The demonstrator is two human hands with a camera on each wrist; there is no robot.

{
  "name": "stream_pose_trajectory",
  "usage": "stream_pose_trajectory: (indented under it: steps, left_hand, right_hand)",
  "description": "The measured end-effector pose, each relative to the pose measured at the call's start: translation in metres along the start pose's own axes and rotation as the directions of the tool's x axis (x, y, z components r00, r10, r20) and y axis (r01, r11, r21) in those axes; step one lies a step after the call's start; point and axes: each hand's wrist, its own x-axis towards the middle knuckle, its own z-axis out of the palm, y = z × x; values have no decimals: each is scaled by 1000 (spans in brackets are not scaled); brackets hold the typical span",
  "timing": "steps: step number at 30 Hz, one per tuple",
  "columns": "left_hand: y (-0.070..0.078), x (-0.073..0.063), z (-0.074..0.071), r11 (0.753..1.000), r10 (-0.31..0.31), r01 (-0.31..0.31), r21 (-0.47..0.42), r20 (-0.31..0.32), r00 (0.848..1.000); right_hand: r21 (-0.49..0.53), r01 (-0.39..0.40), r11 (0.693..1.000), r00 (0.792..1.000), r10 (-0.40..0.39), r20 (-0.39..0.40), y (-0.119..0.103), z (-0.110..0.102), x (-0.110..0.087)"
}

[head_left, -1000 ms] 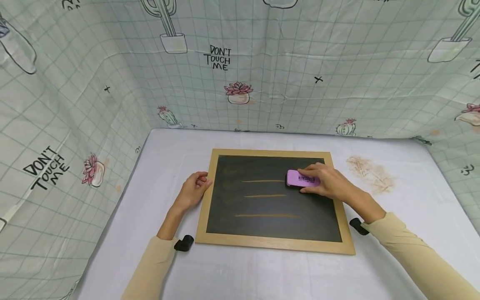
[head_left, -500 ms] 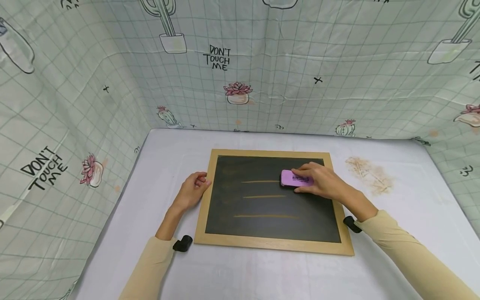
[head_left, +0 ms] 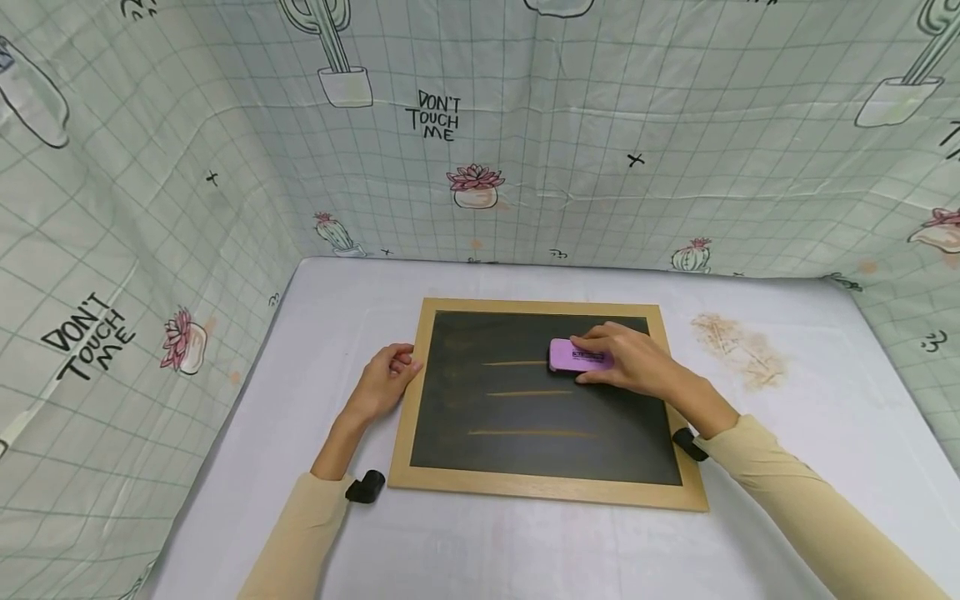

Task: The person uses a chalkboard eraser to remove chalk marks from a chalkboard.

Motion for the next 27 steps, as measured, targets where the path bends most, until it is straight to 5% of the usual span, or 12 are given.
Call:
stream_pose_trajectory:
  steps: [27]
  left_hand:
    - [-2, 1, 0, 1000, -3, 4, 30, -9, 1000]
  right_hand:
    - [39, 17, 999, 997, -20, 69, -24, 13, 38]
